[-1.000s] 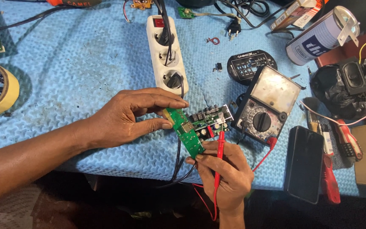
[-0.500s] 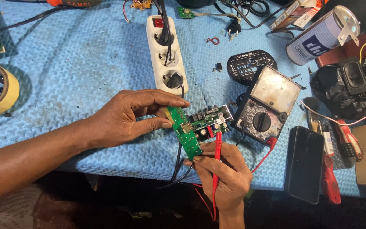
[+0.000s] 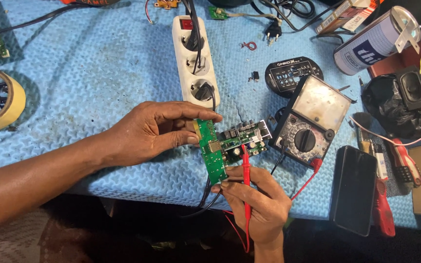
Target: Testing components on a circuit board using a multimeter for diagnostic purposes.
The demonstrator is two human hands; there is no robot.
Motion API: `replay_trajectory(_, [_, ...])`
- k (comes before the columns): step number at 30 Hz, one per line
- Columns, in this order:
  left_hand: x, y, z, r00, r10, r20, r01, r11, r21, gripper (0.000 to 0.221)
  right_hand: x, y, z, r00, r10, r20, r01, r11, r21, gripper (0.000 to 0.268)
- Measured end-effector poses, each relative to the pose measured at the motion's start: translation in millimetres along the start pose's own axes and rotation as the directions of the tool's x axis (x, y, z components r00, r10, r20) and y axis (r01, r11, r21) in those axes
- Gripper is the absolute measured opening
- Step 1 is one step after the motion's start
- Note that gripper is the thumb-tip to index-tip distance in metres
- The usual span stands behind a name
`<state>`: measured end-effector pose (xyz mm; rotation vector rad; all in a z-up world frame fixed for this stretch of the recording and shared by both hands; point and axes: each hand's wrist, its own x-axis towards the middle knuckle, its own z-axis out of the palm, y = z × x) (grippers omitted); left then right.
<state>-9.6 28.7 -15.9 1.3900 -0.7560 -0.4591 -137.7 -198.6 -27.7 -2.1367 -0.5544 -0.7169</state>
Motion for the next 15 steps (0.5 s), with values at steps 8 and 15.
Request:
replay_trajectory(8, [-0.1, -0.2, 0.4, 1.0, -0.015, -0.015, 0.015, 0.999, 0.034, 0.039, 0.5, 0.0, -0.2, 1.0, -0.007, 0.019, 0.007, 1.0, 0.013, 0.017])
replay_trajectory(15, [-0.2, 2.1, 0.7, 0.998, -0.068, -0.012, 0.068, 0.998, -0.006, 0.04, 0.1, -0.4, -0.5, 0.999, 0.008, 0.033, -0.009, 0.999, 0.035, 0.016])
